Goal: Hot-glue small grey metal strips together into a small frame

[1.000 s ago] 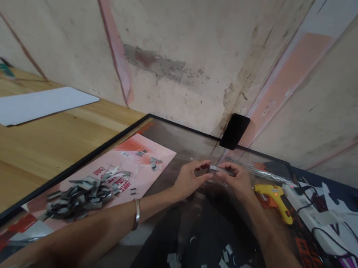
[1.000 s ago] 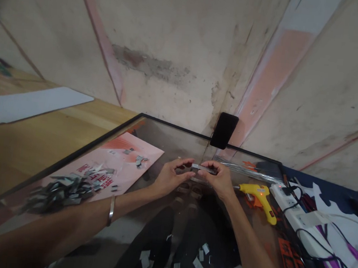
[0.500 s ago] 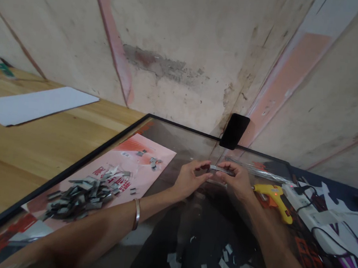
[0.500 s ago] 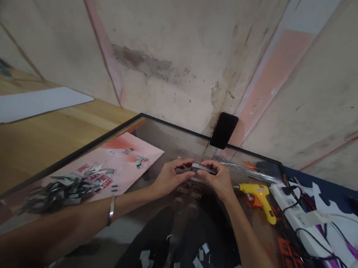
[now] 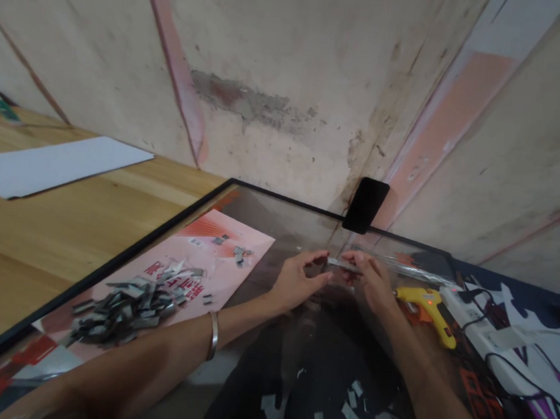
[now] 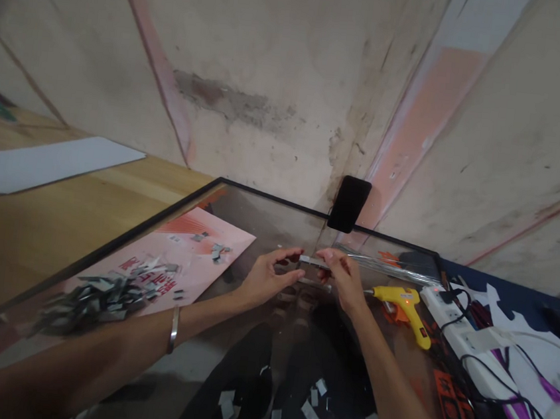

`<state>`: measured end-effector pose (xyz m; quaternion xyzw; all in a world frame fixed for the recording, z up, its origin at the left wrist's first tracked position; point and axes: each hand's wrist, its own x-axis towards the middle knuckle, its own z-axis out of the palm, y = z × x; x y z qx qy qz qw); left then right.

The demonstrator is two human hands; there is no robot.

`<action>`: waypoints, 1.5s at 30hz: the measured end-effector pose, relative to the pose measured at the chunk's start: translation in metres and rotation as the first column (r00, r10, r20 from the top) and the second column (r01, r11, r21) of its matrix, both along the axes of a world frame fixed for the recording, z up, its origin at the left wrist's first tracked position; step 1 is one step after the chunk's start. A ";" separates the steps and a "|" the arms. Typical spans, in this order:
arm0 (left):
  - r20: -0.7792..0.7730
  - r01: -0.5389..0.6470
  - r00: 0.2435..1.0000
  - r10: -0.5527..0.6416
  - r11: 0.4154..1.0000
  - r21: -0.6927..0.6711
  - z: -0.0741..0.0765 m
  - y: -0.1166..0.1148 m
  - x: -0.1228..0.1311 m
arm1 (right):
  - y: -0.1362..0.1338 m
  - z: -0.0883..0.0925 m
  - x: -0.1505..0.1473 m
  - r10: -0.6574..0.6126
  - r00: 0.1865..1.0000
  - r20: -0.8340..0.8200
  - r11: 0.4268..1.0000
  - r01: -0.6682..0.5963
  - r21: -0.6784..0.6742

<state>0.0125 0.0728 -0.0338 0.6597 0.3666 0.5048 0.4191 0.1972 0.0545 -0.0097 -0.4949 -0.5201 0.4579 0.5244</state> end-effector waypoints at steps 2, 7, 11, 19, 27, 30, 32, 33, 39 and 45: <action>-0.006 0.020 1.000 -0.020 1.000 0.007 0.004 -0.002 -0.002 | 0.003 -0.001 0.002 -0.044 0.999 -0.014 0.999 0.045 0.010; 0.133 -0.032 0.991 0.031 0.999 0.007 0.007 -0.004 -0.007 | 0.012 -0.003 0.011 -0.309 0.949 -0.055 0.945 0.313 0.094; 0.237 -0.093 0.966 0.102 0.994 -0.052 0.011 -0.006 -0.007 | 0.014 0.006 0.015 -0.471 0.873 -0.125 0.865 0.485 0.128; 0.241 -0.133 0.960 0.140 0.990 -0.044 0.032 -0.007 -0.011 | -0.020 0.073 0.003 -0.432 0.888 -0.157 0.833 0.460 0.308; 0.560 0.022 0.814 0.151 0.957 -0.290 0.045 -0.013 -0.008 | -0.088 0.063 0.011 -0.515 0.846 0.136 0.822 0.443 0.358; 0.669 0.122 0.718 0.193 0.911 -0.394 0.043 -0.010 -0.013 | -0.101 0.043 0.016 -0.498 0.856 0.140 0.845 0.441 0.303; 0.695 0.157 0.684 0.222 0.886 -0.437 0.040 -0.010 -0.017 | -0.105 0.032 0.018 -0.477 0.864 0.159 0.865 0.431 0.257; 0.704 0.170 0.672 0.230 0.877 -0.448 0.038 -0.011 -0.018 | -0.106 0.028 0.019 -0.469 0.867 0.165 0.872 0.425 0.243; 0.623 0.116 0.741 0.249 0.867 -0.484 0.018 -0.029 -0.015 | -0.103 0.004 0.030 -0.411 0.867 0.283 0.906 0.353 0.235; 0.529 0.023 0.797 0.290 0.861 -0.508 -0.017 -0.043 -0.011 | -0.096 -0.026 0.040 -0.335 0.780 0.529 0.940 0.241 0.241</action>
